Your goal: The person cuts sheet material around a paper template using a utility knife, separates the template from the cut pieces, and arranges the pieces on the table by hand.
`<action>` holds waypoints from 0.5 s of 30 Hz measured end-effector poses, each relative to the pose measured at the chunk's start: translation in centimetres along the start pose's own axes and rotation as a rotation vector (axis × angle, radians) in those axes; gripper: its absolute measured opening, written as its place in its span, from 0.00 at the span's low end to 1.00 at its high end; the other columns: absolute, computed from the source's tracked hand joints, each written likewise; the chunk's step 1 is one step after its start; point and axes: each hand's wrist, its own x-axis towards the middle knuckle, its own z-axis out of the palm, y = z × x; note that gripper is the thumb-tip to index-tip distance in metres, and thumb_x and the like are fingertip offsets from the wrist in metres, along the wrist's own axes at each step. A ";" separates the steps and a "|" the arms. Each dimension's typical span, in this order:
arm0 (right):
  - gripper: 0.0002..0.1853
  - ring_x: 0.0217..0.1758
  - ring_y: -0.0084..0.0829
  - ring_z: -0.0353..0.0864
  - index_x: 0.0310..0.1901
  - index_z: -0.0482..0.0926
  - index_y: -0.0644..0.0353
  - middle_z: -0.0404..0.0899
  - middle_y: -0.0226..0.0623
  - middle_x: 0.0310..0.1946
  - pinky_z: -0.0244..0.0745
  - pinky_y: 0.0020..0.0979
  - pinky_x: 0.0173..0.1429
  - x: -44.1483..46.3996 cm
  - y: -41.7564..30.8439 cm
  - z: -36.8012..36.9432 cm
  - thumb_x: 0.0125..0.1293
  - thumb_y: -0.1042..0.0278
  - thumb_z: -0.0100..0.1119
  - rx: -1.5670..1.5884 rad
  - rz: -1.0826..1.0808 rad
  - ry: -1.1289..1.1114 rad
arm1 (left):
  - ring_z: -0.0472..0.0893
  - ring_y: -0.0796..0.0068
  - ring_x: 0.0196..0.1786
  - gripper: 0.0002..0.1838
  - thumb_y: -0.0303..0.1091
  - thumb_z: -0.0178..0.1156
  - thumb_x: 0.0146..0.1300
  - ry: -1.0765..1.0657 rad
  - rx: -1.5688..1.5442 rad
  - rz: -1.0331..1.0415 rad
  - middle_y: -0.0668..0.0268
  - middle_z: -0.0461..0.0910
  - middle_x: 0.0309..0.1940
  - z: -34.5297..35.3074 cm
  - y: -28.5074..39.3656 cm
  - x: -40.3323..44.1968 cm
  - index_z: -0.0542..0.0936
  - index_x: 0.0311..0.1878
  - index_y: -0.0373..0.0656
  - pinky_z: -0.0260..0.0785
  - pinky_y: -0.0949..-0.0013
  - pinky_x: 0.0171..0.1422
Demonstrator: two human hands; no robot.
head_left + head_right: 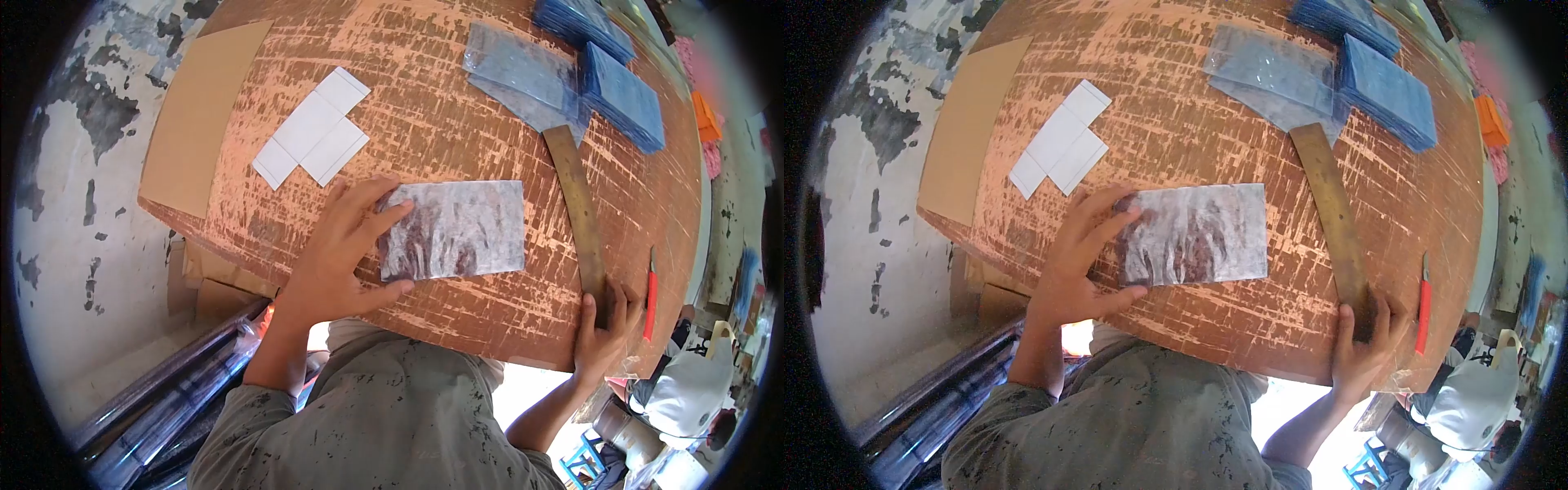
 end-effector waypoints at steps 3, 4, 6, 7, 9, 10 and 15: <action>0.24 0.70 0.55 0.80 0.66 0.88 0.64 0.81 0.51 0.62 0.76 0.54 0.76 0.0 0.1 0.0 0.70 0.67 0.80 0.012 -0.009 -0.003 | 0.70 0.43 0.88 0.52 0.50 0.86 0.53 -0.044 0.087 -0.015 0.52 0.71 0.85 0.1 0.4 0.2 0.78 0.83 0.50 0.49 0.24 0.93; 0.24 0.70 0.55 0.80 0.66 0.88 0.64 0.81 0.51 0.62 0.76 0.54 0.76 0.0 0.2 0.0 0.70 0.67 0.80 0.008 -0.005 0.001 | 0.70 0.43 0.88 0.52 0.50 0.86 0.53 -0.046 0.084 -0.010 0.52 0.71 0.85 0.1 0.4 0.2 0.78 0.83 0.50 0.49 0.24 0.93; 0.24 0.70 0.55 0.80 0.65 0.88 0.63 0.80 0.51 0.61 0.76 0.54 0.75 0.0 0.2 0.2 0.70 0.66 0.81 0.042 0.005 0.010 | 0.69 0.44 0.89 0.53 0.51 0.85 0.55 -0.053 0.126 -0.018 0.52 0.70 0.87 0.2 0.5 0.3 0.76 0.84 0.52 0.48 0.23 0.93; 0.24 0.70 0.55 0.80 0.65 0.88 0.63 0.80 0.51 0.61 0.76 0.54 0.75 0.0 0.2 0.2 0.70 0.66 0.81 0.038 0.009 0.015 | 0.69 0.44 0.89 0.53 0.51 0.85 0.55 -0.055 0.124 -0.011 0.52 0.70 0.87 0.2 0.6 0.3 0.76 0.84 0.52 0.48 0.23 0.93; 0.24 0.69 0.54 0.80 0.65 0.89 0.62 0.81 0.50 0.61 0.76 0.54 0.75 0.1 0.3 0.1 0.69 0.67 0.81 0.060 0.004 0.001 | 0.68 0.44 0.90 0.52 0.53 0.84 0.55 -0.062 0.139 -0.030 0.52 0.69 0.88 0.2 0.6 0.3 0.77 0.84 0.52 0.46 0.23 0.93; 0.24 0.69 0.54 0.80 0.65 0.89 0.62 0.81 0.50 0.61 0.76 0.54 0.75 0.1 0.3 0.1 0.69 0.67 0.81 0.055 0.009 0.007 | 0.68 0.44 0.90 0.52 0.53 0.84 0.55 -0.064 0.135 -0.021 0.52 0.69 0.88 0.3 0.6 0.3 0.77 0.84 0.52 0.46 0.23 0.93; 0.25 0.68 0.54 0.80 0.65 0.89 0.60 0.81 0.49 0.61 0.77 0.53 0.73 0.2 -0.1 -0.1 0.68 0.66 0.83 0.033 -0.010 0.016 | 0.68 0.42 0.90 0.53 0.47 0.83 0.50 -0.057 0.144 -0.025 0.51 0.71 0.88 0.6 0.3 0.2 0.77 0.82 0.48 0.43 0.25 0.95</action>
